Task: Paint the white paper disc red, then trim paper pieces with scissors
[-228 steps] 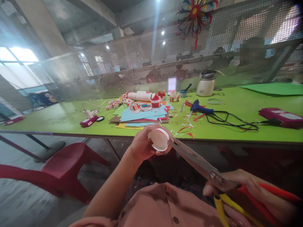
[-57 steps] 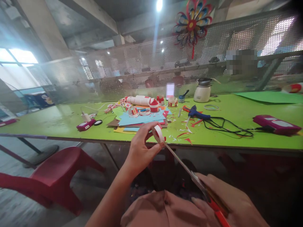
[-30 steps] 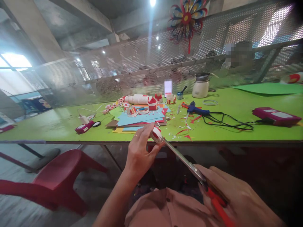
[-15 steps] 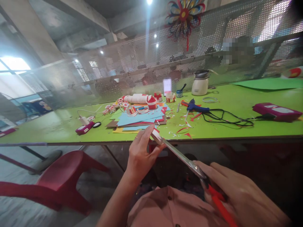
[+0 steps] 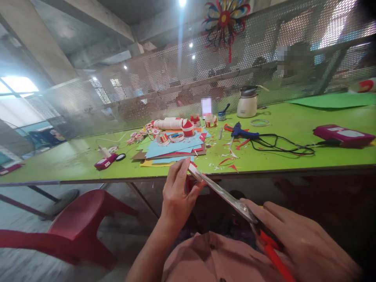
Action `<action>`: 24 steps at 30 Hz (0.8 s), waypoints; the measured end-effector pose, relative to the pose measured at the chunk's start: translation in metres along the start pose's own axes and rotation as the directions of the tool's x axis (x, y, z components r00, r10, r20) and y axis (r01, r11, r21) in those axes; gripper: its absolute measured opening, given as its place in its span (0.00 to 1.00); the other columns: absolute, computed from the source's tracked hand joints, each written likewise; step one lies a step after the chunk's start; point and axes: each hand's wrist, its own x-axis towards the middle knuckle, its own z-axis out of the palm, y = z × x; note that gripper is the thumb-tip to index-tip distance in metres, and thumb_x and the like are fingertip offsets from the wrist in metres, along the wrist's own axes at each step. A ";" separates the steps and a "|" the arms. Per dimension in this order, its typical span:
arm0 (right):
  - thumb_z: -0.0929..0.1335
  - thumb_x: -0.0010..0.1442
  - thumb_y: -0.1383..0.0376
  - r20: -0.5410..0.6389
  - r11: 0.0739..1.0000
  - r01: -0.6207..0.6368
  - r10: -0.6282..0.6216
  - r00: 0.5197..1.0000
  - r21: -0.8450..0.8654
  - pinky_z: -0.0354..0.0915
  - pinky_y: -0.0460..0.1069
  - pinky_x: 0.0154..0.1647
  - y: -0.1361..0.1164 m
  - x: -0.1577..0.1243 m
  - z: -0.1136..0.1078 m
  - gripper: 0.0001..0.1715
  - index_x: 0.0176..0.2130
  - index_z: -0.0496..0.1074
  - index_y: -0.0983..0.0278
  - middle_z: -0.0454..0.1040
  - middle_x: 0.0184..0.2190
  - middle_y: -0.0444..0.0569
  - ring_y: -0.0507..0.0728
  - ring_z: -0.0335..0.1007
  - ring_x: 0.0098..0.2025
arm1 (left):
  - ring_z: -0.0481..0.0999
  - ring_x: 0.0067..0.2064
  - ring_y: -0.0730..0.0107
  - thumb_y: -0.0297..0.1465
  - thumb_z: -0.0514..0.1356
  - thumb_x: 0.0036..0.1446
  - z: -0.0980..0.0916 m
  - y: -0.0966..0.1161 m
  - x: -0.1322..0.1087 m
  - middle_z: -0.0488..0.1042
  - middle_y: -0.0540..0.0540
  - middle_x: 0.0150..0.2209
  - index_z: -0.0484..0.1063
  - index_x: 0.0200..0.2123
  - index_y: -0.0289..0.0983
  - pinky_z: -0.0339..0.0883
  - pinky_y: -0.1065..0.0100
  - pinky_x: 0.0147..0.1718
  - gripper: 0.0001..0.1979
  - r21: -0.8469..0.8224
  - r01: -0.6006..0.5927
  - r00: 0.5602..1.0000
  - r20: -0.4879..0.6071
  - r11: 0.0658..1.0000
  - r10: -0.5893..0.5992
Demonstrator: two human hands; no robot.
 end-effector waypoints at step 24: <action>0.66 0.55 0.64 -0.012 0.999 0.041 -0.041 0.999 0.031 0.70 0.50 0.34 0.002 -0.001 0.000 0.31 0.58 0.63 0.60 0.76 0.39 0.51 0.61 0.74 0.38 | 0.73 0.37 0.71 0.32 0.64 0.54 0.004 0.008 -0.001 0.71 0.43 0.45 0.66 0.56 0.37 0.72 0.67 0.40 0.26 0.001 0.065 0.996 -0.054 0.998 -0.064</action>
